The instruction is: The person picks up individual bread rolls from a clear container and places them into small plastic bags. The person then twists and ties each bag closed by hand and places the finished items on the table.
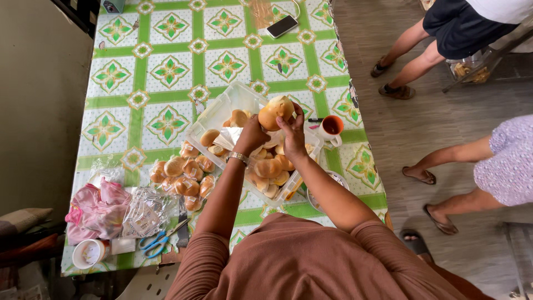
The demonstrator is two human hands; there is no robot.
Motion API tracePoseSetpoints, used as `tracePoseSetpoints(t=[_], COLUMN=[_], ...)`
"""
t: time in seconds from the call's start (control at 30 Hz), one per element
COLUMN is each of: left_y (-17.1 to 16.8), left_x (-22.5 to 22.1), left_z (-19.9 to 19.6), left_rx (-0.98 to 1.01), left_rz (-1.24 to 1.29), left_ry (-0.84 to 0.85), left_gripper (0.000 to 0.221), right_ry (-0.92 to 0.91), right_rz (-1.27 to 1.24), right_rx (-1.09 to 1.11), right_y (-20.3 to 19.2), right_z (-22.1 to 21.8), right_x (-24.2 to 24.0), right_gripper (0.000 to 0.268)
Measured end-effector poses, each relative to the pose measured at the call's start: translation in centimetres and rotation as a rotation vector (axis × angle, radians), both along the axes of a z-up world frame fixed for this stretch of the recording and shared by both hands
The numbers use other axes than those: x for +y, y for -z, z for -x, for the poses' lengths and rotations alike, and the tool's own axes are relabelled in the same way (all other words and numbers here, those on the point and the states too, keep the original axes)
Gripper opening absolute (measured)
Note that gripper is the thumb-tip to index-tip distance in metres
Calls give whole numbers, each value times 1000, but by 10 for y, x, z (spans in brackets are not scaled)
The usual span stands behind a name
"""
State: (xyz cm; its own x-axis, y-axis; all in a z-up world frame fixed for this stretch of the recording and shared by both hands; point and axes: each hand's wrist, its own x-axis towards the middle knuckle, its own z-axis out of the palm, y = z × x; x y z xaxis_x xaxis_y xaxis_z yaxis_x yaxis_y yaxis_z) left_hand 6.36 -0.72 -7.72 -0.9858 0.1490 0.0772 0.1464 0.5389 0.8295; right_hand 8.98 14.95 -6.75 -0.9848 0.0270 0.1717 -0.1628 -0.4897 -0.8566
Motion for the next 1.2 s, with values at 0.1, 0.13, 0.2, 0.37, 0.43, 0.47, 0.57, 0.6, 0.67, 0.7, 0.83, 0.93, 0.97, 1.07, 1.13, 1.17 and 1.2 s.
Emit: tracePoseSetpoints(t=[0.1, 0.13, 0.2, 0.37, 0.43, 0.47, 0.57, 0.6, 0.67, 0.7, 0.83, 0.93, 0.97, 1.07, 1.13, 1.17, 1.2], left_y=[-17, -22, -25, -16, -13, -13, -17, -19, -22, -23, -22, -22, -23, -22, -25, -28, -31], left_x=[-2, -3, -3, 4, 9, 11, 16, 18, 21, 23, 38, 48, 51, 62, 68, 70, 70], left_z=[-5, -5, -9, -17, -20, -21, -23, -24, -25, -25, -26, -28, -29, -39, -45, -43, -42], left_rx=[-361, -257, -53, 175, 266, 336, 309, 259, 294, 312, 402, 491, 542, 524, 463, 434, 402], left_rz=[-403, -302, -100, 46, 88, 110, 133, 133, 151, 159, 201, 312, 359, 308, 252, 246, 241], left_ry=[-10, -21, -44, -31, -29, -28, -14, -8, 2, 6, 52, 34, 23, 35, 31, 20, 6], left_gripper=[73, 72, 71, 80, 80, 79, 78, 77, 76, 76, 81, 85, 84, 76, 73, 73, 72], right_ry=[-8, -13, 97, 213, 185, 191, 198, 191, 178, 172, 311, 404, 377, 292, 245, 120, -8], right_rz=[-51, -65, -356, -937, -1001, -989, -961, -958, -937, -918, -784, -852, -815, -626, -397, -336, -272], right_rx=[35, 52, 283, 672, 673, 668, 680, 699, 633, 549, 206, 197, 134, -67, -207, -239, -274], right_y=[14, 18, 26, 19, 8, 2, -15, -18, -19, -16, 13, 38, 43, 53, 51, 49, 47], right_z=[-2, -1, -3, -11, -15, -17, -23, -25, -26, -25, -6, 19, 28, 42, 45, 43, 40], right_x=[2, 3, 5, 19, 22, 22, 23, 23, 22, 21, 14, 16, 19, 29, 35, 38, 41], right_gripper=[69, 69, 66, 61, 60, 60, 62, 62, 57, 53, 40, 27, 27, 34, 44, 50, 56])
